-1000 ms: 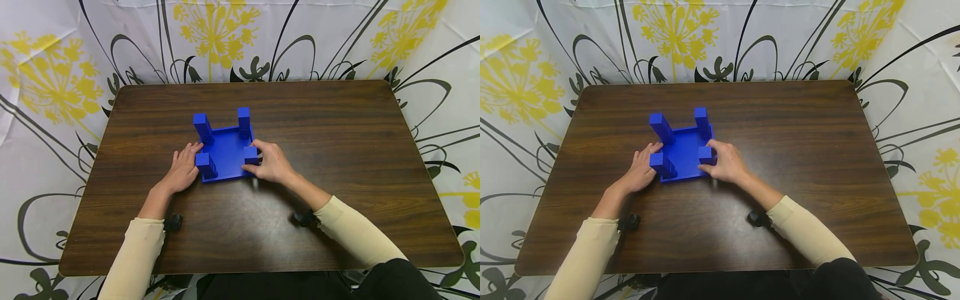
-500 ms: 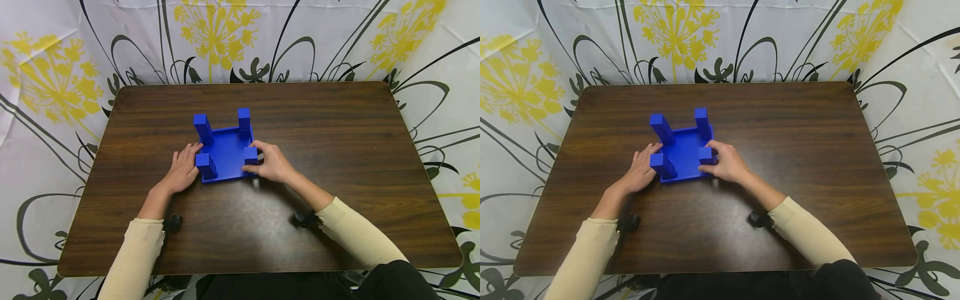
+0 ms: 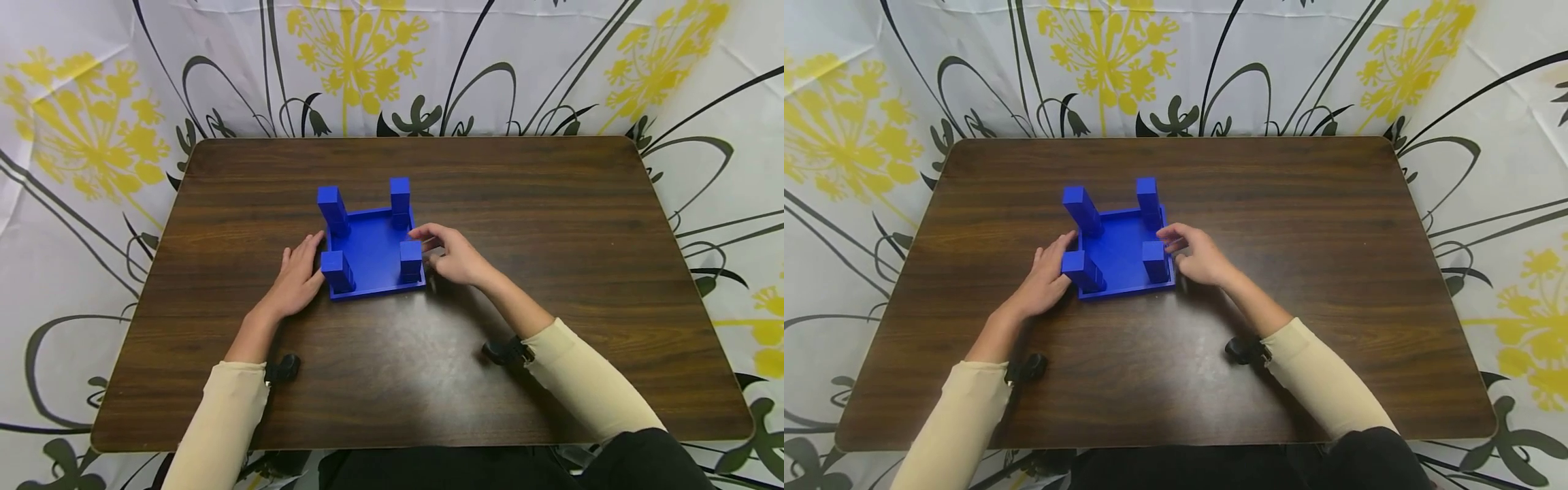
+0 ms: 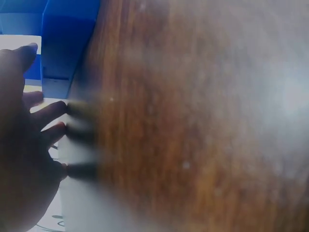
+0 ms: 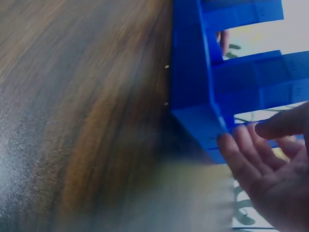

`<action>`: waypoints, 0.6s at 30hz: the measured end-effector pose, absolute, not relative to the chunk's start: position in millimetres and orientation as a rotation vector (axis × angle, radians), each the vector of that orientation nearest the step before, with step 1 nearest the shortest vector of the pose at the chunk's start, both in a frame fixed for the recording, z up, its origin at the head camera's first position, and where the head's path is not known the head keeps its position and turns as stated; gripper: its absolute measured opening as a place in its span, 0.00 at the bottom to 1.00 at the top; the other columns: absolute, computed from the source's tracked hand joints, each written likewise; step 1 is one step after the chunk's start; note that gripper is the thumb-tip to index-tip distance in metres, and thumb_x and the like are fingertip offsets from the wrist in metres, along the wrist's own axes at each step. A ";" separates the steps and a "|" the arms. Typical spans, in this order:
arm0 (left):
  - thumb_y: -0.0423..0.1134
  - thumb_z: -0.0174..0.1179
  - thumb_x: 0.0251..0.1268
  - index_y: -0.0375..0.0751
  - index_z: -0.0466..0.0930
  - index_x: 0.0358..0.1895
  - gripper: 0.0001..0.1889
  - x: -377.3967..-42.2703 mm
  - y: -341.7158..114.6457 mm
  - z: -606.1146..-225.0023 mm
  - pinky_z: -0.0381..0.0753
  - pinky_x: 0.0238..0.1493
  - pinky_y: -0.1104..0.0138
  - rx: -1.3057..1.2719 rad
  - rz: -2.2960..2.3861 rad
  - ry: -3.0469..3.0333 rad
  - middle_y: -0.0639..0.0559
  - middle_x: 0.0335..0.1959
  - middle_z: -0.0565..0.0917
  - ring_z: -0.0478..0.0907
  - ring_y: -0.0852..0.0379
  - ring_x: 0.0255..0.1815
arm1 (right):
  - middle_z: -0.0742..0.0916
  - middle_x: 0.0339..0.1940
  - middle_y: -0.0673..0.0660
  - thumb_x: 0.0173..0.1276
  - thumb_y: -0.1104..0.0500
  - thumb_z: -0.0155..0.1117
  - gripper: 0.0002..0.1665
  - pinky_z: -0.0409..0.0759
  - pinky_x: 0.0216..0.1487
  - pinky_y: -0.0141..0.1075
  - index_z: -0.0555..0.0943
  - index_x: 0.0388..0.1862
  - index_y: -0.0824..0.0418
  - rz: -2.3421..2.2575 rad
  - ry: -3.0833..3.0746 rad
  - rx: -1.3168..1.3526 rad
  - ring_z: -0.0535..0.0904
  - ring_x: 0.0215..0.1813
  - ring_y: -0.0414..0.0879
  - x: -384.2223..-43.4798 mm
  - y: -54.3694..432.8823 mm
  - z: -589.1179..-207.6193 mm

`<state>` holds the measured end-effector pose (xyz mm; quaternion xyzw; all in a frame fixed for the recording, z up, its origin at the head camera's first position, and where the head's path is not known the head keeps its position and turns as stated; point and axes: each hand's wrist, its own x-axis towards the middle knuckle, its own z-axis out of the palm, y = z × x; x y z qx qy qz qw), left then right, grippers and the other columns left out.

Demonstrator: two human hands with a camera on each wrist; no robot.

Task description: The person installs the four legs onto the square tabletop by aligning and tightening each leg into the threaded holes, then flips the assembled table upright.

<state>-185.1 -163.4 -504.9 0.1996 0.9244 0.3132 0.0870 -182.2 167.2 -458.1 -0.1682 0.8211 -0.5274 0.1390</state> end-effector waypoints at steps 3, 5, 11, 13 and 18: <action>0.48 0.47 0.77 0.37 0.55 0.76 0.31 -184.3 -161.7 -501.5 0.42 0.70 0.39 0.585 0.941 2.812 0.36 0.73 0.61 0.53 0.38 0.75 | 0.82 0.52 0.66 0.67 0.77 0.53 0.23 0.82 0.46 0.47 0.74 0.61 0.72 -1.584 2.362 -0.327 0.81 0.50 0.57 -189.5 165.1 -466.4; 0.46 0.49 0.76 0.36 0.62 0.73 0.29 -183.4 -160.0 -500.0 0.53 0.67 0.41 0.556 0.930 2.875 0.37 0.69 0.68 0.60 0.39 0.70 | 0.82 0.51 0.66 0.69 0.74 0.55 0.22 0.83 0.43 0.49 0.73 0.63 0.72 -1.605 2.339 -0.219 0.81 0.49 0.57 -193.1 163.2 -470.5; 0.41 0.52 0.73 0.34 0.72 0.67 0.23 -185.7 -152.5 -492.9 0.70 0.49 0.49 0.395 0.917 2.965 0.40 0.53 0.77 0.73 0.43 0.52 | 0.81 0.51 0.67 0.72 0.67 0.56 0.25 0.84 0.40 0.45 0.70 0.67 0.72 -1.600 2.270 -0.085 0.80 0.48 0.54 -203.1 157.9 -478.6; 0.40 0.51 0.72 0.32 0.74 0.65 0.22 -187.4 -149.9 -489.9 0.72 0.45 0.51 0.345 0.928 2.948 0.39 0.49 0.78 0.75 0.44 0.45 | 0.81 0.51 0.68 0.71 0.67 0.56 0.27 0.84 0.38 0.43 0.68 0.68 0.73 -1.593 2.248 -0.077 0.80 0.47 0.53 -205.4 156.5 -480.5; 0.43 0.55 0.70 0.32 0.79 0.60 0.22 -191.6 -143.7 -485.2 0.73 0.44 0.52 0.255 0.972 2.912 0.39 0.42 0.80 0.76 0.45 0.40 | 0.81 0.49 0.66 0.68 0.69 0.55 0.28 0.84 0.34 0.40 0.69 0.68 0.72 -1.556 2.251 -0.034 0.80 0.40 0.49 -208.6 152.3 -483.3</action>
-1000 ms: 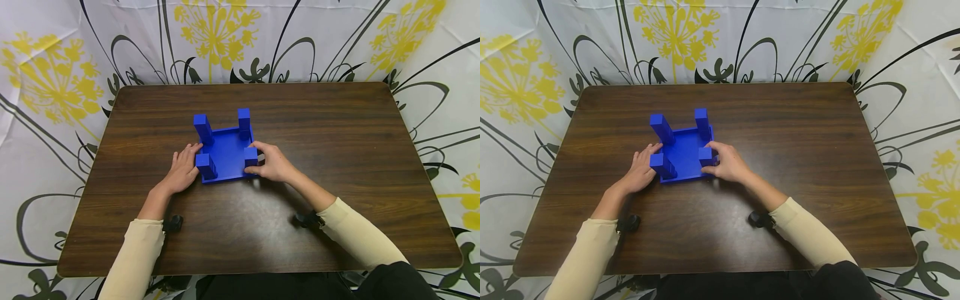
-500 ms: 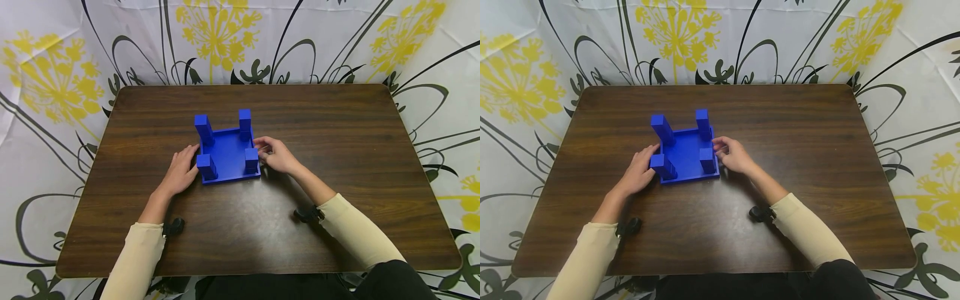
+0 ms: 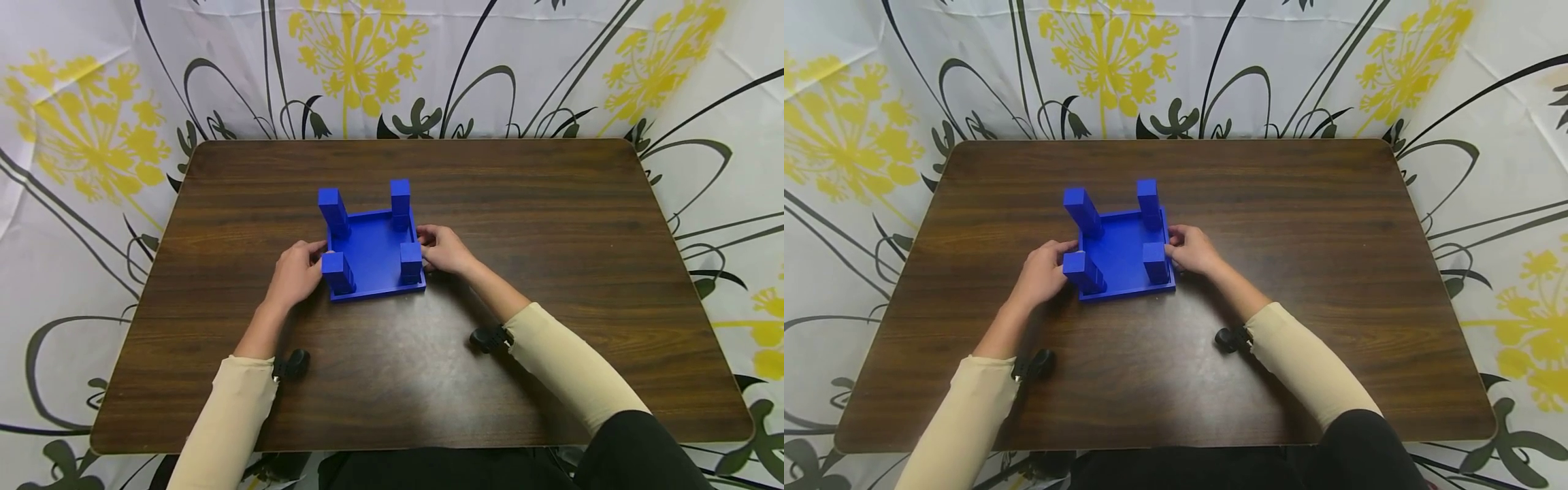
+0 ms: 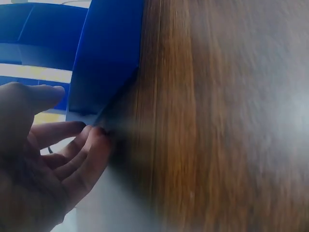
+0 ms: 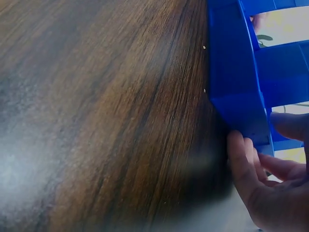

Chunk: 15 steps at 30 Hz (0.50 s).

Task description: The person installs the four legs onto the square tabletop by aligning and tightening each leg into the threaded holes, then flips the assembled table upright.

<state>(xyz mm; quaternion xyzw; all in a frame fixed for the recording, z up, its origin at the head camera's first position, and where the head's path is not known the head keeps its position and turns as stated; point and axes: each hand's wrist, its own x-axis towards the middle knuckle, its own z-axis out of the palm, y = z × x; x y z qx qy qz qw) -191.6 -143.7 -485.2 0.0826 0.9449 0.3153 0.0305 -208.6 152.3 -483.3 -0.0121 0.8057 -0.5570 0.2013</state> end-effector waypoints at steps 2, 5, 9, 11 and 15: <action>0.46 0.58 0.68 0.31 0.80 0.58 0.23 -193.5 -141.2 -484.7 0.73 0.47 0.49 0.235 0.975 2.912 0.38 0.41 0.81 0.77 0.43 0.43 | 0.82 0.47 0.64 0.66 0.69 0.56 0.29 0.84 0.33 0.39 0.70 0.67 0.71 -1.526 2.275 -0.015 0.80 0.37 0.46 -209.6 150.6 -483.5; 0.45 0.61 0.65 0.31 0.81 0.56 0.23 -196.0 -137.5 -484.3 0.72 0.52 0.45 0.214 0.944 2.930 0.35 0.44 0.83 0.79 0.39 0.49 | 0.84 0.44 0.62 0.64 0.67 0.61 0.30 0.83 0.31 0.35 0.73 0.66 0.70 -1.448 2.349 -0.012 0.80 0.33 0.44 -210.9 148.5 -483.5; 0.41 0.60 0.61 0.31 0.82 0.55 0.22 -199.1 -133.5 -483.7 0.71 0.55 0.41 0.194 0.887 2.947 0.34 0.46 0.83 0.78 0.37 0.54 | 0.87 0.40 0.60 0.61 0.63 0.67 0.31 0.80 0.30 0.31 0.76 0.64 0.66 -1.340 2.444 -0.029 0.81 0.33 0.42 -212.2 147.0 -484.6; 0.39 0.60 0.60 0.31 0.82 0.54 0.21 -199.8 -132.2 -483.1 0.71 0.54 0.40 0.194 0.876 2.952 0.34 0.46 0.84 0.78 0.36 0.53 | 0.87 0.40 0.60 0.61 0.63 0.68 0.31 0.80 0.30 0.30 0.77 0.64 0.66 -1.319 2.463 -0.031 0.82 0.33 0.43 -212.4 146.7 -484.7; 0.36 0.58 0.60 0.30 0.83 0.53 0.19 -199.0 -130.8 -482.9 0.72 0.52 0.40 0.199 0.878 2.974 0.33 0.43 0.83 0.79 0.35 0.51 | 0.88 0.41 0.62 0.61 0.62 0.68 0.32 0.80 0.31 0.31 0.76 0.65 0.65 -1.307 2.474 -0.037 0.83 0.35 0.45 -212.0 146.0 -485.1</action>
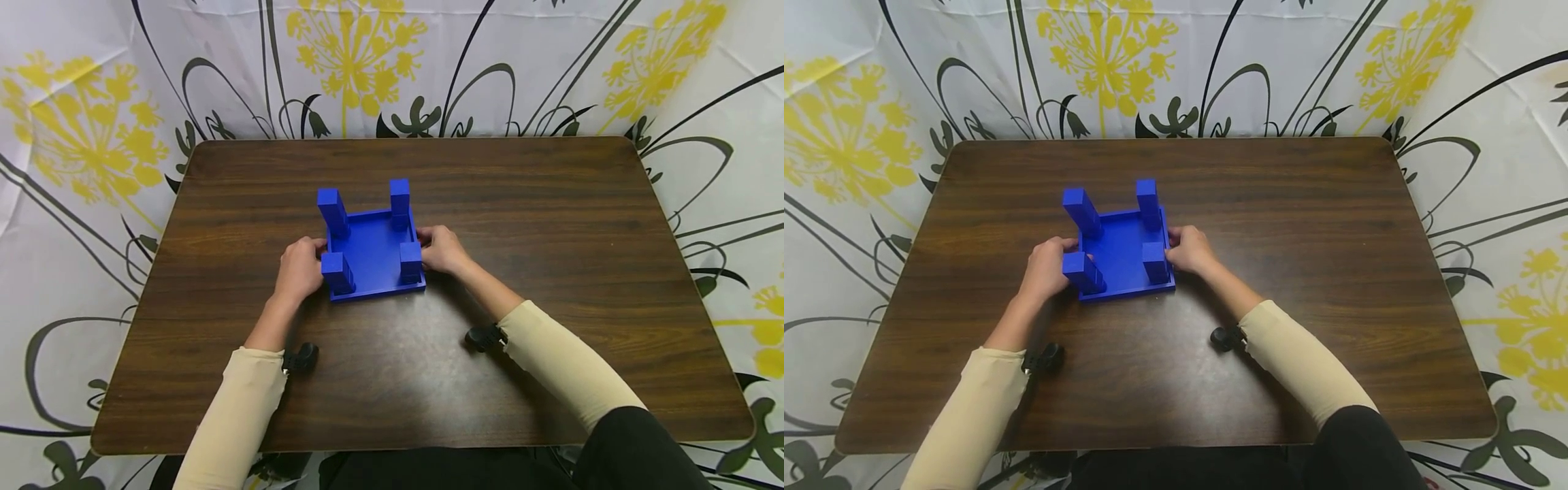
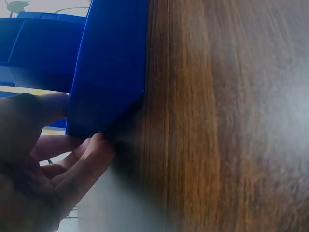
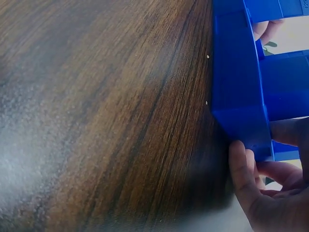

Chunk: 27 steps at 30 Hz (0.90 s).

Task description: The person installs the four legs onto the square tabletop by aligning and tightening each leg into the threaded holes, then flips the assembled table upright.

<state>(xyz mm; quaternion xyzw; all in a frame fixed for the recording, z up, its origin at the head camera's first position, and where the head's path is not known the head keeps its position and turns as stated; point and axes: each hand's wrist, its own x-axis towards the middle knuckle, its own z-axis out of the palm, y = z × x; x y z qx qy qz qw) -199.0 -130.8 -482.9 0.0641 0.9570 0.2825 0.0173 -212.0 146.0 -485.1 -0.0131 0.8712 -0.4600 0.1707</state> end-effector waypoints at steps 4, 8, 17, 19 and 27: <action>0.32 0.56 0.60 0.29 0.83 0.52 0.18 -197.9 -128.3 -483.5 0.72 0.52 0.41 0.208 0.885 3.006 0.34 0.43 0.82 0.78 0.35 0.50 | 0.88 0.40 0.62 0.62 0.62 0.68 0.32 0.80 0.31 0.31 0.75 0.66 0.64 -1.298 2.480 -0.042 0.83 0.35 0.45 -211.7 146.9 -484.7; 0.28 0.53 0.59 0.28 0.82 0.52 0.18 -196.5 -126.2 -484.7 0.73 0.52 0.41 0.229 0.903 3.023 0.33 0.44 0.82 0.78 0.35 0.50 | 0.89 0.39 0.63 0.62 0.61 0.68 0.32 0.81 0.31 0.32 0.75 0.66 0.63 -1.306 2.475 -0.032 0.84 0.35 0.45 -210.6 147.3 -484.6; 0.36 0.61 0.62 0.29 0.82 0.53 0.19 -196.7 -124.4 -484.9 0.75 0.48 0.44 0.227 0.977 3.036 0.34 0.43 0.82 0.80 0.39 0.44 | 0.88 0.42 0.64 0.57 0.63 0.70 0.36 0.80 0.38 0.32 0.74 0.67 0.62 -1.372 2.510 0.025 0.85 0.45 0.50 -204.7 148.4 -480.7; 0.37 0.61 0.61 0.30 0.82 0.54 0.19 -197.1 -123.2 -484.7 0.76 0.46 0.46 0.207 1.023 3.027 0.35 0.41 0.83 0.81 0.41 0.40 | 0.88 0.43 0.64 0.57 0.62 0.71 0.37 0.79 0.39 0.32 0.74 0.68 0.61 -1.383 2.520 0.033 0.85 0.46 0.51 -203.5 148.9 -479.9; 0.38 0.60 0.64 0.34 0.81 0.58 0.20 -197.8 -115.6 -488.4 0.78 0.44 0.49 0.147 1.206 2.991 0.39 0.40 0.87 0.86 0.46 0.36 | 0.83 0.57 0.65 0.60 0.68 0.69 0.36 0.79 0.52 0.40 0.71 0.69 0.65 -1.539 2.455 0.020 0.84 0.51 0.54 -204.1 152.7 -479.3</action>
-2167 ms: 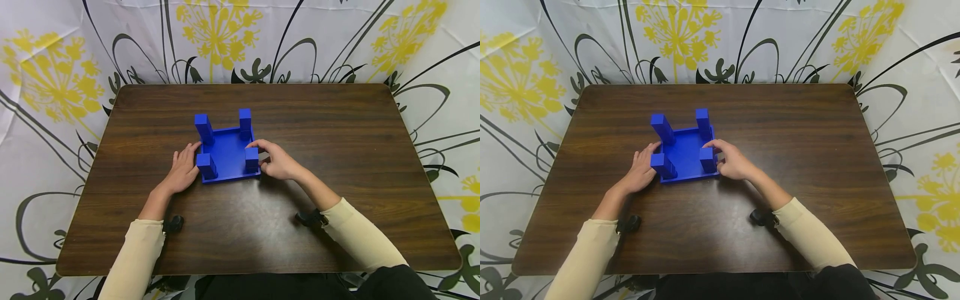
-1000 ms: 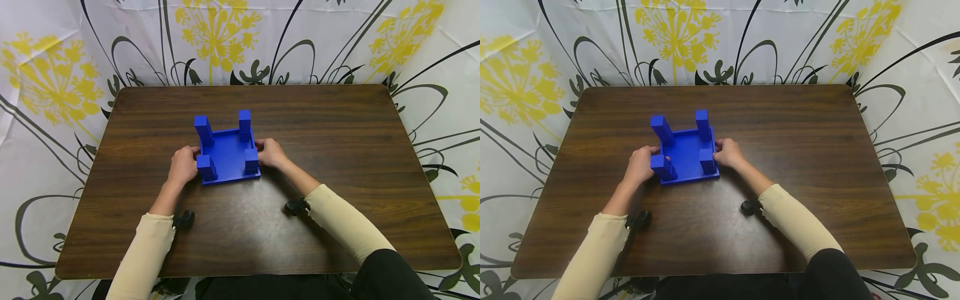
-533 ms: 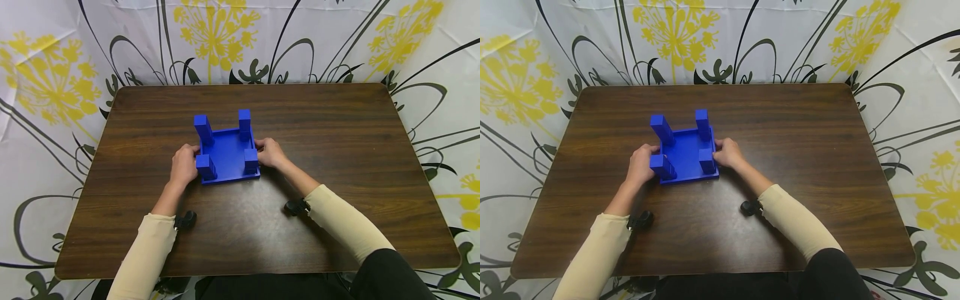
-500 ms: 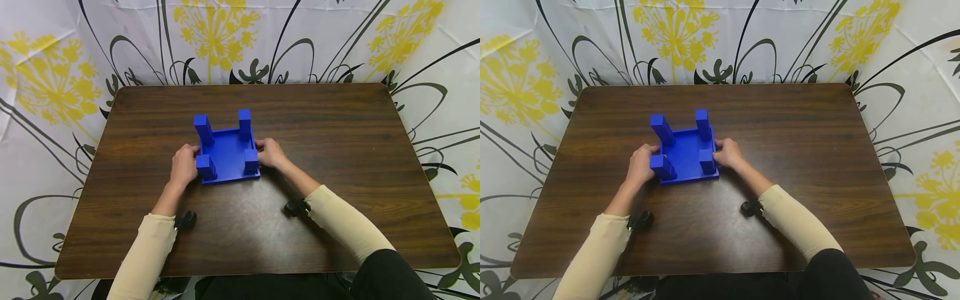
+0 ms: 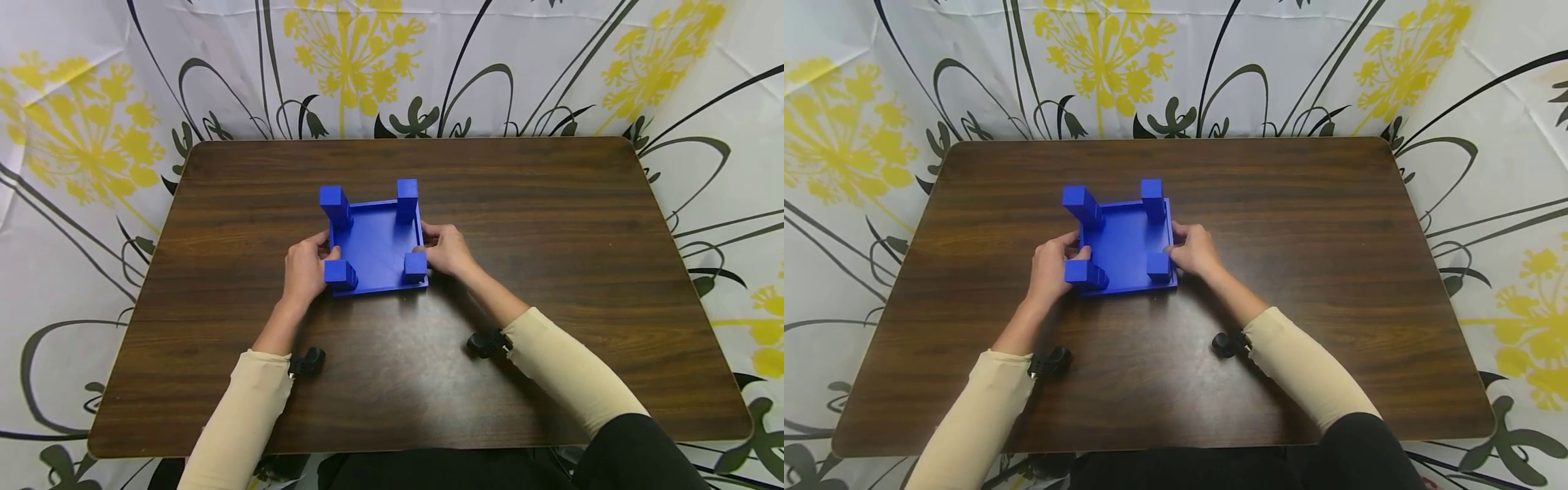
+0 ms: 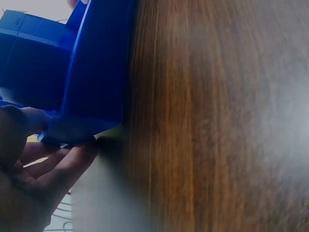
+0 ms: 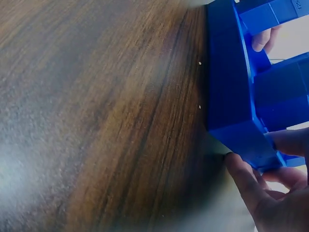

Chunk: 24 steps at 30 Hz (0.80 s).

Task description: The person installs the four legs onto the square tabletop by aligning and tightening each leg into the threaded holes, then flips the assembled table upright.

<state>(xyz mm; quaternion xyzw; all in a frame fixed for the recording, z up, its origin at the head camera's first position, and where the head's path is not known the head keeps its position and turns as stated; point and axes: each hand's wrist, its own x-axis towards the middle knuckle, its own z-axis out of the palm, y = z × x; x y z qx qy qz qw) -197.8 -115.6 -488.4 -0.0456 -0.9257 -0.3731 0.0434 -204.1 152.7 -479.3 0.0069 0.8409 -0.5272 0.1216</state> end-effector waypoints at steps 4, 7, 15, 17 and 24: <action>0.38 0.58 0.67 0.35 0.78 0.61 0.21 -196.3 -112.7 -489.4 0.77 0.41 0.50 -0.150 -1.191 -2.816 0.39 0.42 0.86 0.84 0.45 0.35 | 0.81 0.59 0.66 0.63 0.68 0.66 0.37 0.79 0.52 0.40 0.67 0.71 0.66 -1.569 2.395 -0.001 0.83 0.53 0.55 -204.8 155.5 -477.4; 0.37 0.56 0.70 0.34 0.76 0.63 0.21 -195.3 -111.4 -489.4 0.75 0.42 0.49 -0.185 -1.226 -2.802 0.37 0.42 0.84 0.81 0.43 0.38 | 0.80 0.60 0.68 0.68 0.67 0.63 0.36 0.82 0.44 0.39 0.64 0.73 0.67 -1.596 2.342 -0.024 0.82 0.53 0.55 -204.4 158.0 -474.5; 0.35 0.48 0.75 0.31 0.74 0.64 0.20 -196.5 -110.9 -487.8 0.71 0.54 0.48 -0.192 -1.324 -2.749 0.31 0.48 0.81 0.78 0.38 0.50 | 0.80 0.60 0.68 0.76 0.65 0.53 0.29 0.84 0.36 0.37 0.64 0.74 0.64 -1.721 2.223 -0.001 0.83 0.42 0.49 -202.2 165.0 -468.3; 0.35 0.47 0.75 0.32 0.74 0.65 0.20 -196.6 -110.6 -486.8 0.70 0.57 0.49 -0.183 -1.355 -2.742 0.32 0.50 0.81 0.77 0.39 0.53 | 0.80 0.61 0.67 0.76 0.65 0.53 0.29 0.84 0.35 0.37 0.64 0.74 0.64 -1.736 2.214 0.008 0.82 0.40 0.47 -202.6 166.5 -469.4; 0.35 0.49 0.75 0.32 0.73 0.66 0.20 -196.0 -104.2 -483.9 0.69 0.60 0.51 -0.135 -1.468 -2.746 0.33 0.55 0.80 0.77 0.40 0.56 | 0.79 0.62 0.67 0.73 0.66 0.57 0.29 0.84 0.33 0.37 0.67 0.72 0.64 -1.841 2.189 0.011 0.81 0.41 0.46 -200.9 175.9 -472.3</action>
